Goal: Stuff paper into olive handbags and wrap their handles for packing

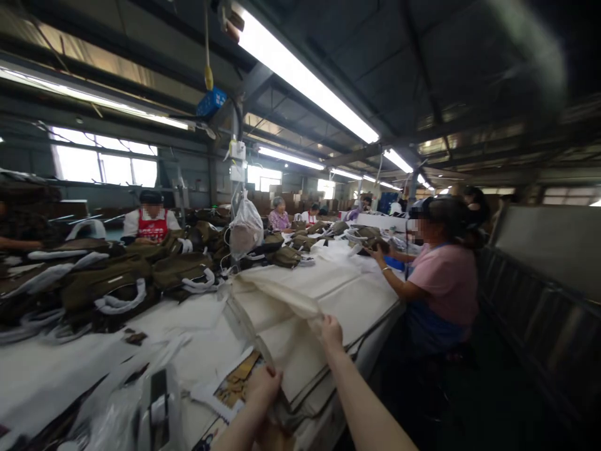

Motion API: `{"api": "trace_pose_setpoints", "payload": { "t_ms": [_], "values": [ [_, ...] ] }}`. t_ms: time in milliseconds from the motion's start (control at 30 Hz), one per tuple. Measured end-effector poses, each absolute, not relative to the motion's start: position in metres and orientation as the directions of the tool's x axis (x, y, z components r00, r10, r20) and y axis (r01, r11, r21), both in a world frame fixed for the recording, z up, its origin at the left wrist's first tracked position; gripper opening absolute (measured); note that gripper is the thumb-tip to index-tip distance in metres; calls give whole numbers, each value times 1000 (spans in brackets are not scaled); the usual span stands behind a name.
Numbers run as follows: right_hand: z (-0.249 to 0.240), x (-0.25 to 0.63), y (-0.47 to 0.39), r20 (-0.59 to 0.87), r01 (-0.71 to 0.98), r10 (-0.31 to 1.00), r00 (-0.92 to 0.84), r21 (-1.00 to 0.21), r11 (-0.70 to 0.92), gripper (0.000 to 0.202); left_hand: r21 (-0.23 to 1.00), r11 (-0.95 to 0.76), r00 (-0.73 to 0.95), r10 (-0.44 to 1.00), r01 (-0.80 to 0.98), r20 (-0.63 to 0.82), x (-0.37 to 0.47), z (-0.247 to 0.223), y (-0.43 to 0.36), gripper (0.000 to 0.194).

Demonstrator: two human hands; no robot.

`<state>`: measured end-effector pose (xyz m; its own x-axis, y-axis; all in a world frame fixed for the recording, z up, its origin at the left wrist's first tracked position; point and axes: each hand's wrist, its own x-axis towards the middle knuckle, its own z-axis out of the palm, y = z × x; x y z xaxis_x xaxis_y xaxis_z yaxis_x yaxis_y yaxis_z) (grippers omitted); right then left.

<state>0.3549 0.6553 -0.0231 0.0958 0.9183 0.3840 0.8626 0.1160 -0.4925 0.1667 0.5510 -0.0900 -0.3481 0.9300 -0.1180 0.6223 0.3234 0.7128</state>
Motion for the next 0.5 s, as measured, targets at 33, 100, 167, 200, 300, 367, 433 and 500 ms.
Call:
{"api": "trace_pose_setpoints", "payload": {
  "t_ms": [33,100,167,200,300,367,433,500],
  "values": [
    [-17,361,658,414,843,907,80,-514,160,51,739,308,-379,922,599,-77,164,-85,548,30],
    [-10,369,657,482,792,876,-3,-534,297,48,797,250,-429,903,550,12,159,-72,546,41],
    [-11,372,645,533,729,838,-118,-526,438,41,855,184,-425,904,486,47,154,-56,549,42],
    [-13,372,636,548,698,819,-172,-519,494,38,882,166,-408,912,442,33,152,-48,552,43],
    [-26,374,601,561,637,781,-275,-502,585,33,942,193,-374,924,275,-80,149,-28,561,58],
    [-39,375,572,554,617,767,-325,-490,616,33,958,229,-364,919,175,-153,147,-19,564,67],
    [-54,374,535,525,583,752,-399,-489,650,32,959,260,-369,907,114,-202,146,-12,562,69],
    [-70,373,490,464,505,731,-501,-528,682,30,952,289,-395,890,98,-230,144,-7,555,63]
  ]
}}
